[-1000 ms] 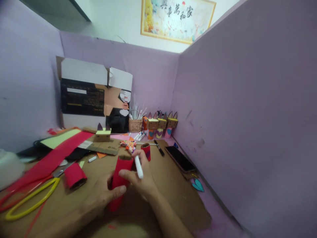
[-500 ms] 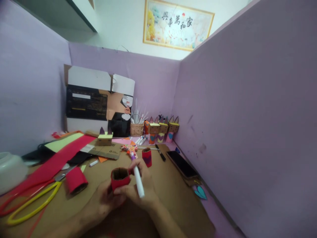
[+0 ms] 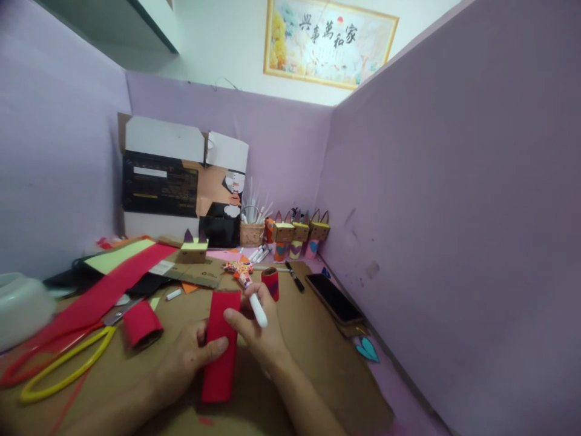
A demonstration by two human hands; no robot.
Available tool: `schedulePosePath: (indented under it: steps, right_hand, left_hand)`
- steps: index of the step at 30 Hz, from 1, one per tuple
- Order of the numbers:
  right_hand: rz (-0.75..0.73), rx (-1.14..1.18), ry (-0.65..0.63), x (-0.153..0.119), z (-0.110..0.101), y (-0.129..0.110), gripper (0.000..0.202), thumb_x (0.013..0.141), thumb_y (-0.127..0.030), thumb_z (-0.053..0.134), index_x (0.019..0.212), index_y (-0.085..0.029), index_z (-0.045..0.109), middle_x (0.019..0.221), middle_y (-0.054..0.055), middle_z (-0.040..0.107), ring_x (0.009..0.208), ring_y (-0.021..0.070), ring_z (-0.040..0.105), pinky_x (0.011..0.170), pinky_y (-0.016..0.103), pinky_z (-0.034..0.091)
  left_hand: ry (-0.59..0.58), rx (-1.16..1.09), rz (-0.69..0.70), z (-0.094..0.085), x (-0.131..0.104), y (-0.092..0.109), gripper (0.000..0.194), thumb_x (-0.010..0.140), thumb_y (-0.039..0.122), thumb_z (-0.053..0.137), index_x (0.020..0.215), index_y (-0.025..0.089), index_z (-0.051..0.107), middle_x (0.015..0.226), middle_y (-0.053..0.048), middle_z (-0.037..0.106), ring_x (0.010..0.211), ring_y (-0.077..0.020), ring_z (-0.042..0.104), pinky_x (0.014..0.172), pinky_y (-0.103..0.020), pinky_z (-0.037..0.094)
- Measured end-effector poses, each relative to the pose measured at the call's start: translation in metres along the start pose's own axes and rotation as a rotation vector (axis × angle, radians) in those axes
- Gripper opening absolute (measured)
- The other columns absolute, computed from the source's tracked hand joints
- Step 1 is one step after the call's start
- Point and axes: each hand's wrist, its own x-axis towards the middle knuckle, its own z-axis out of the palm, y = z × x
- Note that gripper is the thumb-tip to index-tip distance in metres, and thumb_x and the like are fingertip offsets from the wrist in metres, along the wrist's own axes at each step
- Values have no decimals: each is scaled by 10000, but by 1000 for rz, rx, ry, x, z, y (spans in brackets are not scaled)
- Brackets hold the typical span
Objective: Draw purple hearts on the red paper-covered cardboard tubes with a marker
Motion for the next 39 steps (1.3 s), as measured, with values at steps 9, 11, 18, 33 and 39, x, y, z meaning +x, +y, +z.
schedulePosePath:
  steps: [9, 11, 18, 33, 39]
  right_hand:
    - [-36, -167, 136, 2, 0, 14, 232, 694, -224, 625, 759, -206, 404, 578, -89, 321, 512, 79, 286, 464, 194, 268]
    - [-36, -194, 126, 3, 2, 15, 234, 694, -242, 631, 756, -204, 409, 577, -90, 324, 502, 76, 304, 462, 193, 283]
    - [-39, -206, 281, 10, -19, 0, 309, 801, -481, 513, 895, -186, 519, 680, 9, 607, 579, 149, 573, 576, 291, 468]
    - [-287, -480, 349, -9, -11, 10, 265, 871, -376, 474, 749, -166, 580, 517, -32, 509, 463, 104, 460, 460, 231, 343]
    - [-302, -595, 435, -8, -16, 4, 321, 888, -354, 433, 660, -166, 561, 476, -34, 489, 440, 99, 464, 459, 224, 367]
  left_hand:
    - [10, -164, -119, 1, 4, -1, 342, 571, 374, 740, 731, 116, 581, 603, -26, 619, 524, -117, 526, 523, -234, 399]
    - [-7, -192, -143, 1, 4, -1, 324, 564, 353, 740, 708, 114, 577, 589, -43, 635, 517, -138, 552, 529, -255, 419]
    - [81, -292, -239, -2, 4, -2, 310, 547, 311, 738, 693, 130, 534, 577, -50, 647, 519, -160, 584, 550, -290, 454]
    - [154, -136, -235, 3, 7, -2, 269, 506, 266, 734, 625, 136, 531, 528, 7, 570, 479, -108, 482, 511, -241, 350]
    - [178, -102, -246, 4, 7, -3, 261, 534, 279, 727, 648, 140, 537, 548, -2, 597, 498, -133, 525, 536, -262, 386]
